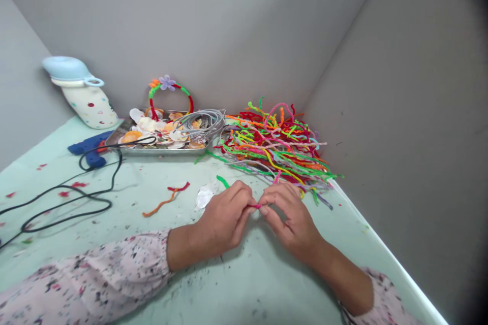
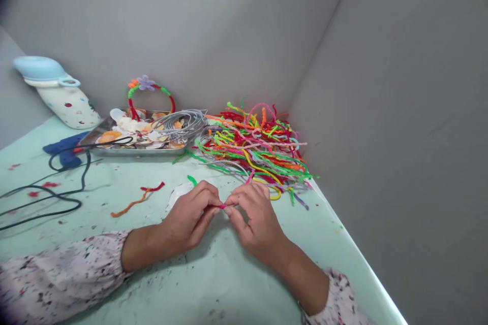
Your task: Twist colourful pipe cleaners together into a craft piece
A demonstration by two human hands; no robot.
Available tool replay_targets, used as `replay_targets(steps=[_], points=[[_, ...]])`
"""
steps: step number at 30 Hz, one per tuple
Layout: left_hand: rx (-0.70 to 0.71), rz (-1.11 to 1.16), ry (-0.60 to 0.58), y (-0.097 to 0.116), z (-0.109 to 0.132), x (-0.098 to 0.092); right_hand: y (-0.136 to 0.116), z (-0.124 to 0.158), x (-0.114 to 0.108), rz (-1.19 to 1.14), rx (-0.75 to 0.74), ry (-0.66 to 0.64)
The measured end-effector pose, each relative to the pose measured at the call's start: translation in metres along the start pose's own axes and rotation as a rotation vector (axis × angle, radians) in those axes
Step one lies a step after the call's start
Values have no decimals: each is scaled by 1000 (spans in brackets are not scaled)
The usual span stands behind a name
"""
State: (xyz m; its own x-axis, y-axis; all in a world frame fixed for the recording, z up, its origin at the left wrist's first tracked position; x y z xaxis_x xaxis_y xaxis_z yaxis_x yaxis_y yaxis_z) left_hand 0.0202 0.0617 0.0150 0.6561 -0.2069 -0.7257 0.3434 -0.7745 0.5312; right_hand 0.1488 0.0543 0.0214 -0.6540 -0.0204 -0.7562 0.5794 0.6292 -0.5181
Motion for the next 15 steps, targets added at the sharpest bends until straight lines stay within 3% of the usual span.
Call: replay_targets(steps=[9,15], points=[[-28,41,-38,-3,-1,3,1,-1,5,-68,36,-56],[-124,143,59,-9,0,-5,6,5,-7,90,6,141]])
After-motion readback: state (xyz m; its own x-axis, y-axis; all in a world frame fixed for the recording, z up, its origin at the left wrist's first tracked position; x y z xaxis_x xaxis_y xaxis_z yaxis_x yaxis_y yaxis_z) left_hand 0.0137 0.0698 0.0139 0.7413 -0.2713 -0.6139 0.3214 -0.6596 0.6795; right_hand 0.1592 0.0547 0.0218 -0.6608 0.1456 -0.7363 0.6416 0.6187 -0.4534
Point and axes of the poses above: each hand's wrist, its own z-axis away from the middle knuckle, its own x-axis out of the palm, y = z × x, the point moved 7 cm from there along -z, towards the middle knuckle, and after that the axes turned 9 degrees about -y, right-handed, at the moved point
